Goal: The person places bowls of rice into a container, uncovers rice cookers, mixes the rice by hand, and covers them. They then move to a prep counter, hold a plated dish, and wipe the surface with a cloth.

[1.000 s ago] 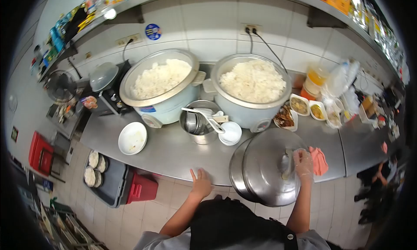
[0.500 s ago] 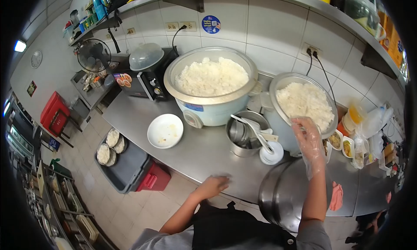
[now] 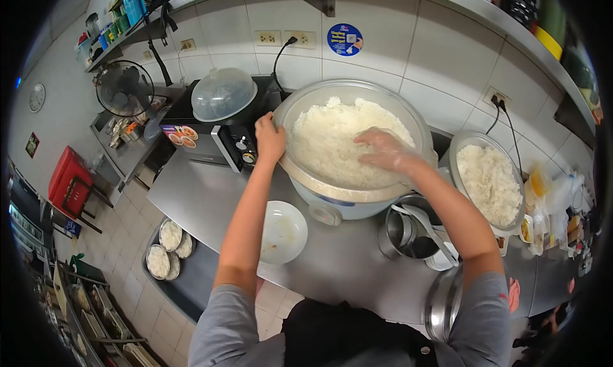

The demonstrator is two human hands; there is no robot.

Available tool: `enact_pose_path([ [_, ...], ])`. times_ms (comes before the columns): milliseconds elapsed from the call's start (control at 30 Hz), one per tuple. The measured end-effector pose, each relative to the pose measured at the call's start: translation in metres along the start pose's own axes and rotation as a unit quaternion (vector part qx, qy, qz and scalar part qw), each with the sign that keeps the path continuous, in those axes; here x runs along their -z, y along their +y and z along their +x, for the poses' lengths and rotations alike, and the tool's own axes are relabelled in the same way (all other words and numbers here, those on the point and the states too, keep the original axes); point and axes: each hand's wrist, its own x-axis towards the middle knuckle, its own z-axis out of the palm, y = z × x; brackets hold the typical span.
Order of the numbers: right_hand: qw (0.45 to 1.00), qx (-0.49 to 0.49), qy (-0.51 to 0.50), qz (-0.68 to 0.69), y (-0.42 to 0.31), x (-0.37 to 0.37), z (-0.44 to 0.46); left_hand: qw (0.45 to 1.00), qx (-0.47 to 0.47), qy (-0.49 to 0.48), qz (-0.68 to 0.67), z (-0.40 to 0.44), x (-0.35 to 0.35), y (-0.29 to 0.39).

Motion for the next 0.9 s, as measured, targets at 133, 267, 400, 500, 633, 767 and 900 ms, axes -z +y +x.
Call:
enact_pose_path([
  [133, 0.993, -0.033, -0.107, -0.048, 0.019, -0.055, 0.091, 0.996, 0.080, -0.045, -0.022, 0.011, -0.017, 0.000],
  [267, 0.995, -0.010, -0.102, -0.016, 0.036, -0.098, 0.157, 0.991, 0.112, -0.061, -0.027, 0.008, -0.012, 0.010],
  [400, 0.982, -0.038, -0.175, -0.064, 0.011, -0.089, 0.179, 0.993, 0.097, -0.063, -0.029, 0.011, -0.010, 0.010],
  [500, 0.969, -0.055, -0.223, -0.091, 0.012, -0.086, 0.186, 0.994, 0.084, -0.059, -0.032, 0.009, -0.014, 0.008],
  [633, 0.975, -0.028, -0.204, -0.082, 0.020, -0.096, 0.184, 0.993, 0.096, -0.056, -0.040, 0.009, -0.012, 0.010],
  [767, 0.966, -0.083, -0.228, -0.092, 0.015, -0.098, 0.180, 0.991, 0.108, -0.070, -0.024, 0.010, -0.011, 0.011],
  [900, 0.958, -0.092, -0.249, -0.110, 0.008, -0.096, 0.177, 0.987, 0.132, -0.086, 0.007, 0.011, -0.011, 0.012],
])
